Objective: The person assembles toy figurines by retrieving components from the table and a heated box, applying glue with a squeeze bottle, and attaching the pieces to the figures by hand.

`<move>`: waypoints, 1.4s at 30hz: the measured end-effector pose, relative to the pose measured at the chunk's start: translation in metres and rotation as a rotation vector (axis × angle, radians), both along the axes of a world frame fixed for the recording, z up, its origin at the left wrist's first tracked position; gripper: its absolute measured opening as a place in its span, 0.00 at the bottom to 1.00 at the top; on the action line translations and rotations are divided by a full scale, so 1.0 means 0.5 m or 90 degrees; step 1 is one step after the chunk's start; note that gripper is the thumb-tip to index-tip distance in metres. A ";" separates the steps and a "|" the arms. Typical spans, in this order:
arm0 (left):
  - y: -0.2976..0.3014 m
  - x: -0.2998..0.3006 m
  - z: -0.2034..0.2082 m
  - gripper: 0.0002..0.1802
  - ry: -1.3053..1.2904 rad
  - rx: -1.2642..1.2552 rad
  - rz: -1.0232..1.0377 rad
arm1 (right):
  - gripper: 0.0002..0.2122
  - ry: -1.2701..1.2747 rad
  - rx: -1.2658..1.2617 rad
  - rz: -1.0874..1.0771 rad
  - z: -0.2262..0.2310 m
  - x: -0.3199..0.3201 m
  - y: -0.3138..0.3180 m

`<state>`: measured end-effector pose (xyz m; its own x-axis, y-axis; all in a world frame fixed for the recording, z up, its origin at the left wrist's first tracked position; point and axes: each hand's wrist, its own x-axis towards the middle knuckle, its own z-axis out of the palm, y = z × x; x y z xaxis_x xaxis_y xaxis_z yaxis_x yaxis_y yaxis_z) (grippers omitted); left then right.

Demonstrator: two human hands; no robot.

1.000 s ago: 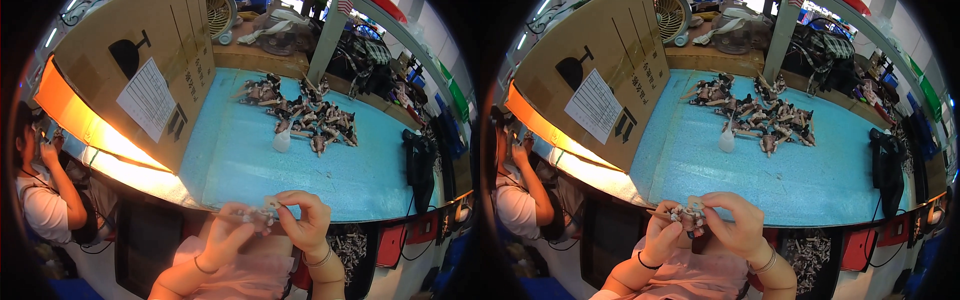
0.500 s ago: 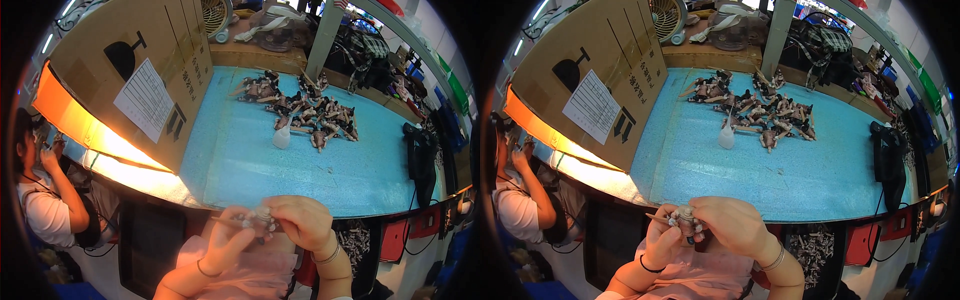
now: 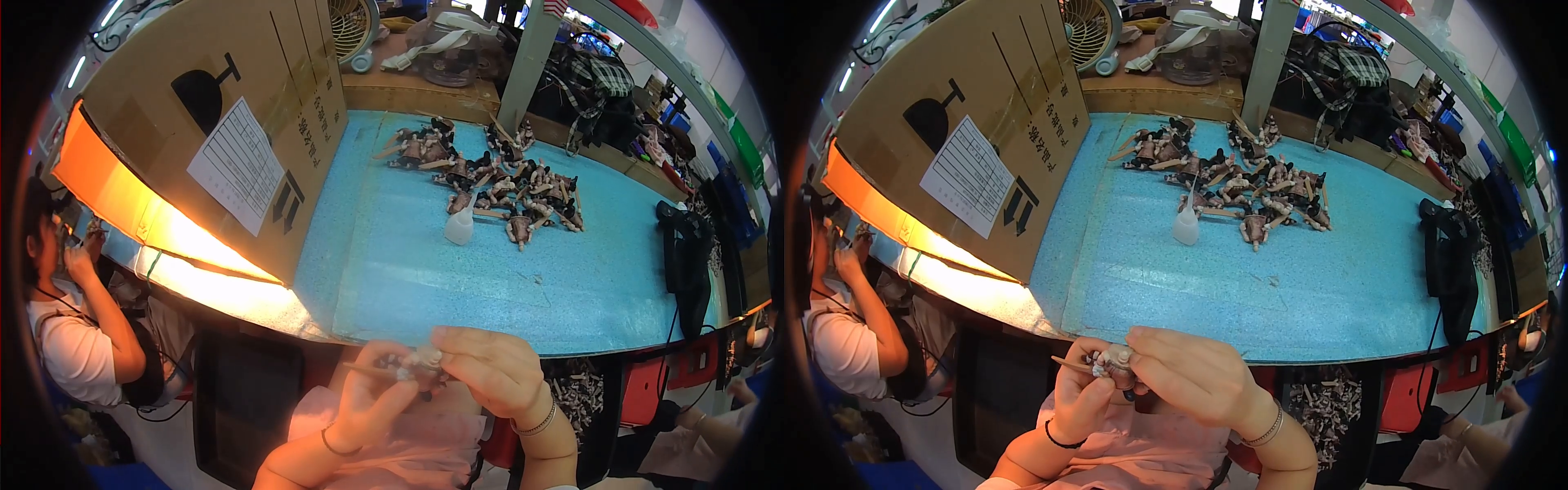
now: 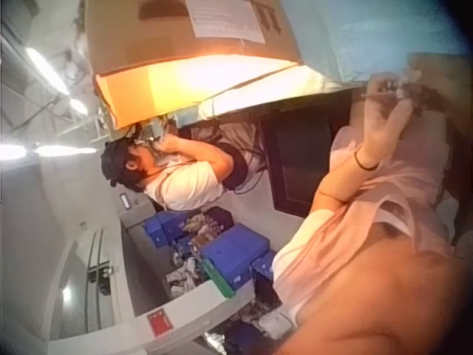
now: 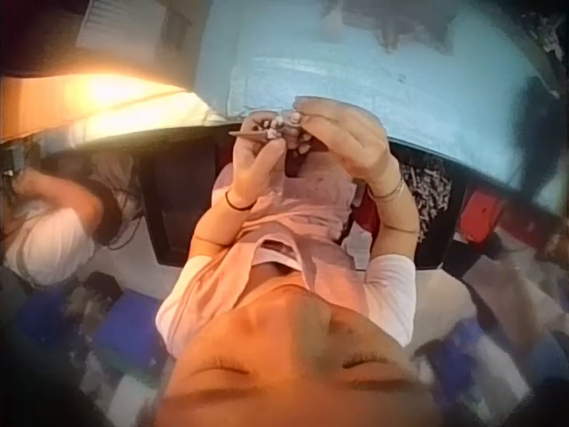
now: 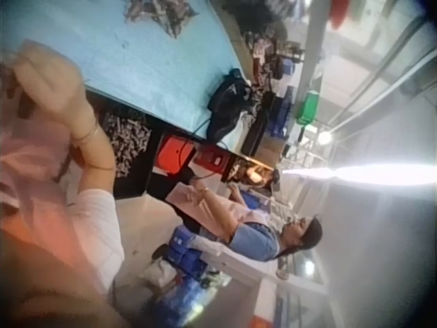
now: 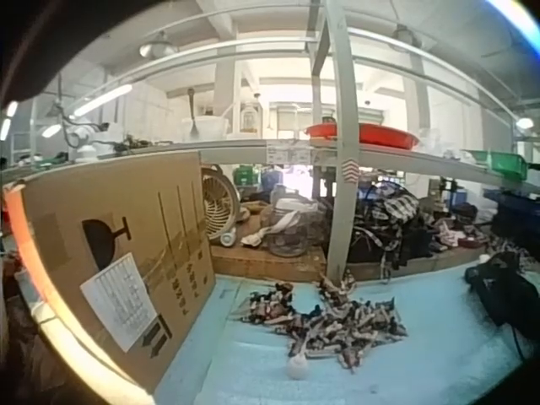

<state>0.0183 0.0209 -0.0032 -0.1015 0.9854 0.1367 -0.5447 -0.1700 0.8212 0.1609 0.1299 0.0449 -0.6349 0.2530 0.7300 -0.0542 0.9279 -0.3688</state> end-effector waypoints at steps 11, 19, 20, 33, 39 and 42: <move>0.021 0.006 -0.005 0.22 0.220 0.118 0.218 | 0.12 0.055 -0.084 -0.140 0.008 -0.020 -0.045; 0.021 0.004 -0.006 0.21 0.356 0.105 0.319 | 0.09 0.043 -0.139 -0.132 0.003 -0.025 -0.039; 0.022 0.005 -0.005 0.21 0.352 0.094 0.317 | 0.09 0.043 -0.138 -0.131 0.005 -0.025 -0.038; 0.024 0.008 -0.009 0.15 0.189 -0.075 0.225 | 0.14 -0.090 -0.180 -0.141 0.005 -0.023 -0.035; 0.027 0.023 -0.013 0.16 0.043 -0.099 0.212 | 0.25 -0.127 -0.071 -0.186 -0.030 -0.037 -0.049; 0.020 0.026 -0.019 0.15 0.125 -0.105 0.210 | 0.26 -0.089 -0.051 -0.193 -0.046 -0.037 -0.041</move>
